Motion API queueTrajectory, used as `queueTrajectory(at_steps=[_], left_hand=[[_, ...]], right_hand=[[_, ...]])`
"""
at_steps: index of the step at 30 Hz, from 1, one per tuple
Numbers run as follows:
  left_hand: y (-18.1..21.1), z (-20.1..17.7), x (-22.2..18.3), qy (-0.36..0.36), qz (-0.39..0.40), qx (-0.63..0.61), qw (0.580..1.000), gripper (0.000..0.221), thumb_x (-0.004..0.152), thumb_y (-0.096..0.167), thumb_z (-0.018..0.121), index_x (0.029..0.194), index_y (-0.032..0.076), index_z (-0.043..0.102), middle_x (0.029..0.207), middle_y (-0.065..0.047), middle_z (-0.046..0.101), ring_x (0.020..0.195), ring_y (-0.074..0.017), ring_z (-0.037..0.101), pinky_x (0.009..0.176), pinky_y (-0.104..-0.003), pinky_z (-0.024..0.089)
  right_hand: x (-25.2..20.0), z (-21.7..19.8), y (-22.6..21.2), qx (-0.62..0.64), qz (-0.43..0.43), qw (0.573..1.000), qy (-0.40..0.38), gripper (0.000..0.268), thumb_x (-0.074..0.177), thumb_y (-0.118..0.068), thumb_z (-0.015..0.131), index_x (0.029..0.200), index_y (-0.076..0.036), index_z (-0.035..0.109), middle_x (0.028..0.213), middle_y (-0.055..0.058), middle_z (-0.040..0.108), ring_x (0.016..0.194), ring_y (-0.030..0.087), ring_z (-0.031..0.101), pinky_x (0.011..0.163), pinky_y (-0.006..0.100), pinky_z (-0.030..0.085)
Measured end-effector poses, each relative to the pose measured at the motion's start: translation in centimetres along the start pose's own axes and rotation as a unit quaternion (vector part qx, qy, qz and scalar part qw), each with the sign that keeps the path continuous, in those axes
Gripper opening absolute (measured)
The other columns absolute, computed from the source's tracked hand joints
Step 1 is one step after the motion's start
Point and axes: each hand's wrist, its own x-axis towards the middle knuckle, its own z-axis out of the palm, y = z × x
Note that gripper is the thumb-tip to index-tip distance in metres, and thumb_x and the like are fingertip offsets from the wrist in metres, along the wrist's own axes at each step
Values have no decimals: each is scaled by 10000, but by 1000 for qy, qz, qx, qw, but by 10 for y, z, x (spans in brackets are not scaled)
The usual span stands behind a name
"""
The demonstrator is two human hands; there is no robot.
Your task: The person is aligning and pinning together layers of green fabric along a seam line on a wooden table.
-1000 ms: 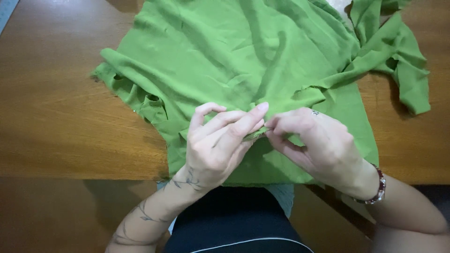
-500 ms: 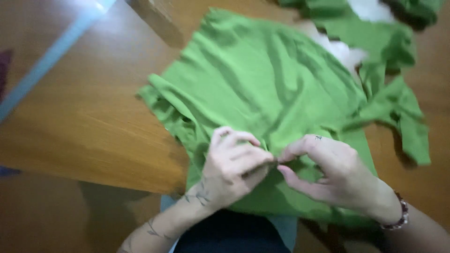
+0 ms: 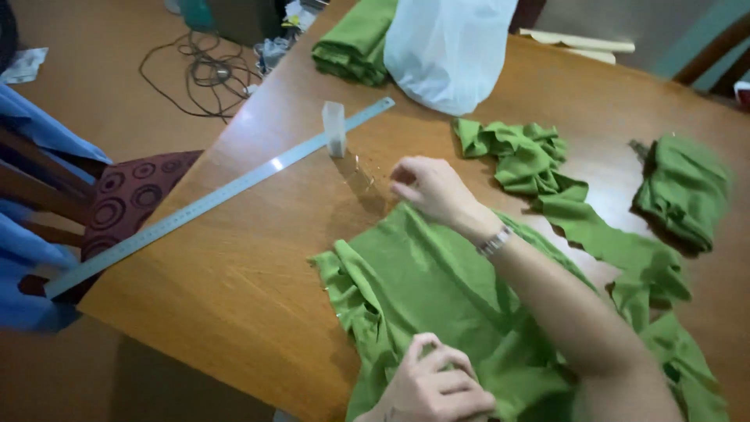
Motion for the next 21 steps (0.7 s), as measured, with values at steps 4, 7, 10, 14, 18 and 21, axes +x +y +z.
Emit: queueTrajectory(at_steps=[4, 7, 10, 14, 18, 21], left_hand=[[-6, 8, -10, -10, -17, -9, 1000, 236, 1109, 152, 531, 946, 198, 696, 849, 67, 649, 921, -170, 589, 897, -424, 362], [-13, 20, -23, -16, -21, -29, 999, 220, 1120, 145, 560, 1009, 148, 751, 868, 46, 668, 924, -193, 615, 891, -444, 378], [-12, 24, -26, -1, -37, -37, 999, 262, 1108, 100, 551, 960, 162, 758, 792, 40, 612, 901, -202, 613, 881, -438, 388], [-11, 24, -26, 8, -43, -33, 998, 273, 1104, 90, 528, 951, 159, 743, 775, 23, 591, 906, -208, 626, 886, -436, 403], [-8, 12, -15, -10, -19, -8, 1000, 202, 1081, 163, 570, 989, 161, 749, 718, -14, 537, 902, -245, 623, 842, -462, 413], [-5, 4, -1, 9, 16, 39, 999, 182, 1017, 94, 648, 842, 144, 665, 752, 17, 657, 881, -217, 608, 810, -420, 404]], right_hand=[[67, 25, 13, 15, 109, 994, -15, 211, 897, -258, 729, 1031, -96, 711, 1012, 56, 758, 924, 207, 697, 825, 355, 537], [96, 34, 10, 8, 138, 990, -23, 173, 818, -247, 724, 907, -99, 729, 923, 60, 758, 875, 232, 684, 744, 378, 536], [115, 37, 5, -35, 197, 976, -81, 185, 828, -272, 836, 843, -103, 763, 878, 106, 766, 866, 252, 716, 749, 401, 576], [123, 44, 7, -74, 242, 957, -141, 231, 906, -263, 724, 941, -42, 668, 1009, 179, 704, 933, 360, 685, 758, 452, 551], [118, 59, 26, -137, 195, 959, -154, 178, 923, -167, 573, 929, 7, 614, 1010, 213, 673, 893, 410, 663, 682, 494, 532], [101, 58, 44, -102, 176, 975, -86, 130, 787, 8, 518, 917, 11, 521, 900, 260, 665, 826, 496, 646, 655, 551, 502]])
